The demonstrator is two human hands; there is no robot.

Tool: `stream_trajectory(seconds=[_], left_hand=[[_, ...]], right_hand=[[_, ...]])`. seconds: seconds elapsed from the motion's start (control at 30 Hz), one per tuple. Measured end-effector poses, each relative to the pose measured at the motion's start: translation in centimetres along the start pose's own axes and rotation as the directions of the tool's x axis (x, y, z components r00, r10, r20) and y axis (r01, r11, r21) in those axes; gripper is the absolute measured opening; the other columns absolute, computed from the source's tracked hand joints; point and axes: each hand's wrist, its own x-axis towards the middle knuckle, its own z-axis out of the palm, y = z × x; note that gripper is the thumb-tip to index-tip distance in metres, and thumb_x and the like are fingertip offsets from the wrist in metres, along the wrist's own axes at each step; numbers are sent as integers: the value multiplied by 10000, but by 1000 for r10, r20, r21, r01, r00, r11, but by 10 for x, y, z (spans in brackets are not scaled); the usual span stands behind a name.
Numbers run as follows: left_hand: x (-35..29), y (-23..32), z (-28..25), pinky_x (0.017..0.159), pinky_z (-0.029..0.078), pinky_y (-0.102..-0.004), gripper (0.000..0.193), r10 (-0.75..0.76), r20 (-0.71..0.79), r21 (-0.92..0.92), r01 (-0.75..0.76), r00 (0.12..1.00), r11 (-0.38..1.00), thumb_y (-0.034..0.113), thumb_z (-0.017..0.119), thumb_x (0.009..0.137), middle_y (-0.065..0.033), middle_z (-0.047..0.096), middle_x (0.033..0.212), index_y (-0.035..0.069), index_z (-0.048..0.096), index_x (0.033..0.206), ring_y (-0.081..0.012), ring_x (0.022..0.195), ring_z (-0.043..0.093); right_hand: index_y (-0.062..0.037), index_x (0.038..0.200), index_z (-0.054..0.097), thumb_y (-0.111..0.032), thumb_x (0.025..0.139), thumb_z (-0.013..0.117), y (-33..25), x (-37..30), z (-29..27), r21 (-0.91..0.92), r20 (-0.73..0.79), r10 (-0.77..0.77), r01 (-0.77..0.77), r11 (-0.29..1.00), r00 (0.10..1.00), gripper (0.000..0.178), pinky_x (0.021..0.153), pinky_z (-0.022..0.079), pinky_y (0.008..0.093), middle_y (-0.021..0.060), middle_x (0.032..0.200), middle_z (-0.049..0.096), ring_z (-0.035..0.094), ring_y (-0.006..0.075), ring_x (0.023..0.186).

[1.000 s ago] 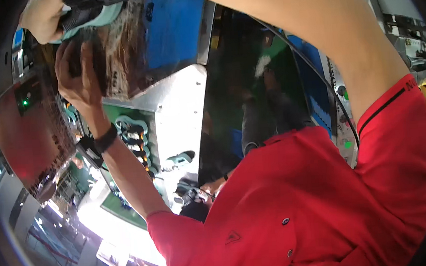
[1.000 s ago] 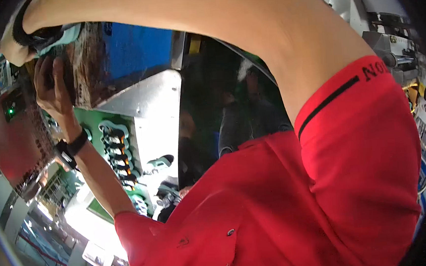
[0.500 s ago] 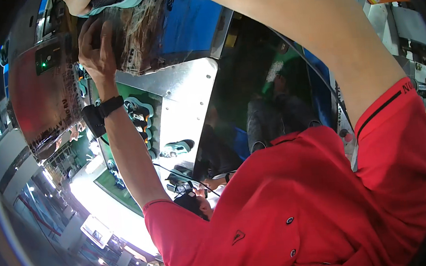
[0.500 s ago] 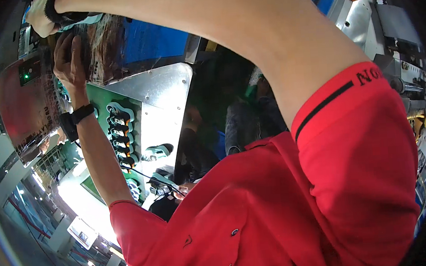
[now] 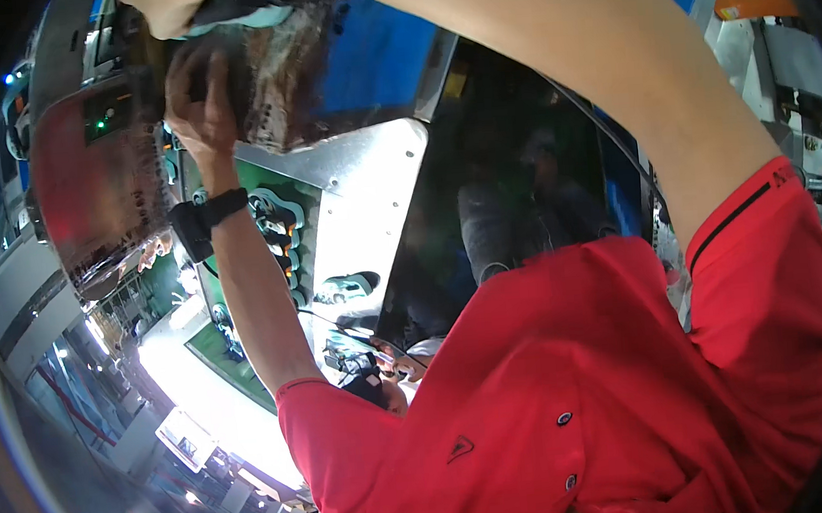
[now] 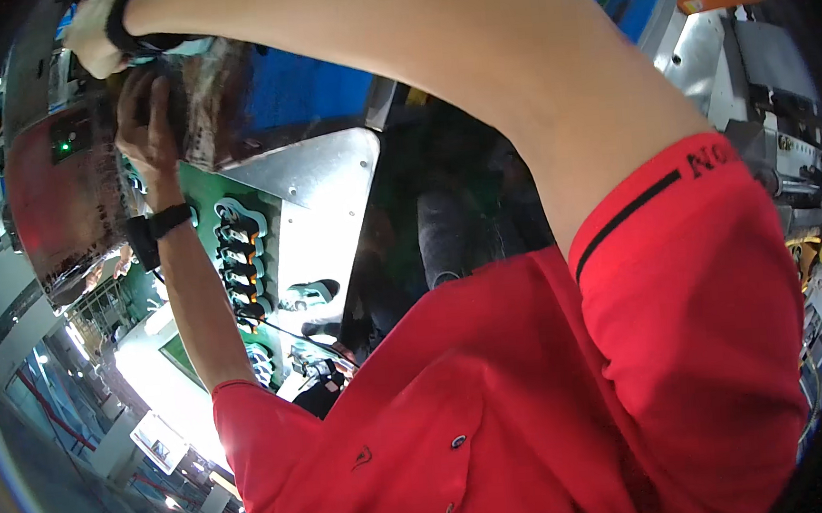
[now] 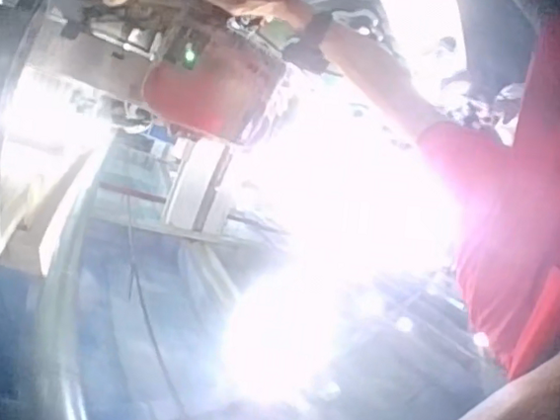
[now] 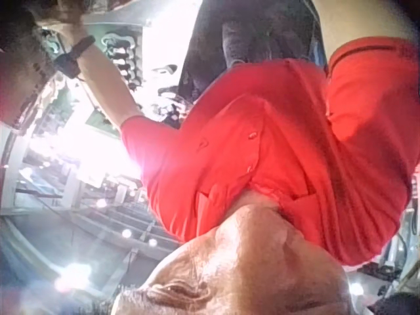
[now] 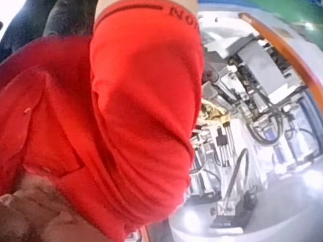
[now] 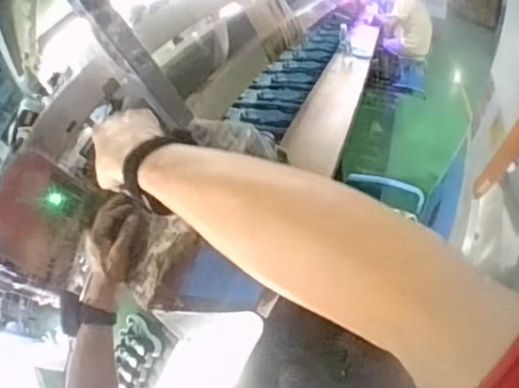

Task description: Operate a shoe-lasting machine and inspect finished shoes on a conveyor line.

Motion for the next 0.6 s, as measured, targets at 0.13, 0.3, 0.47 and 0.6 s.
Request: stream_trajectory(seconds=[0.13,0.3,0.47,0.6], left_hand=[[-5,5,6,938,480,-376,292,-15,12,-1,15,1000,1000,181,721,833,-181,663,1149,-34,699,1030,-306,1078,631],[-7,4,4,949,474,-373,272,-29,-4,-75,29,1000,997,148,711,852,-177,660,1148,-38,694,1050,-293,1098,619],[-8,2,2,913,488,-392,237,67,-9,-29,-68,998,997,132,733,812,-162,671,1100,-11,711,1000,-305,1053,636],[-4,2,5,903,493,-388,229,25,-40,-67,-28,999,997,129,729,807,-165,671,1082,-5,714,992,-307,1036,641]], right_hand=[[-58,1023,729,-169,753,685,3,2,4,12,29,21,-22,1000,999,295,908,518,354,155,1102,700,666,255,1066],[-51,1014,730,-175,741,684,-2,6,5,-1,33,-9,9,1000,999,303,912,518,359,160,1094,701,673,257,1050],[-33,1028,720,-164,713,666,2,-9,-1,-80,-68,-61,56,995,996,346,904,523,356,176,1103,693,666,265,1065],[-38,1037,719,-165,720,659,1,12,6,-52,19,-11,12,999,1000,347,897,525,358,169,1105,694,665,278,1066]])
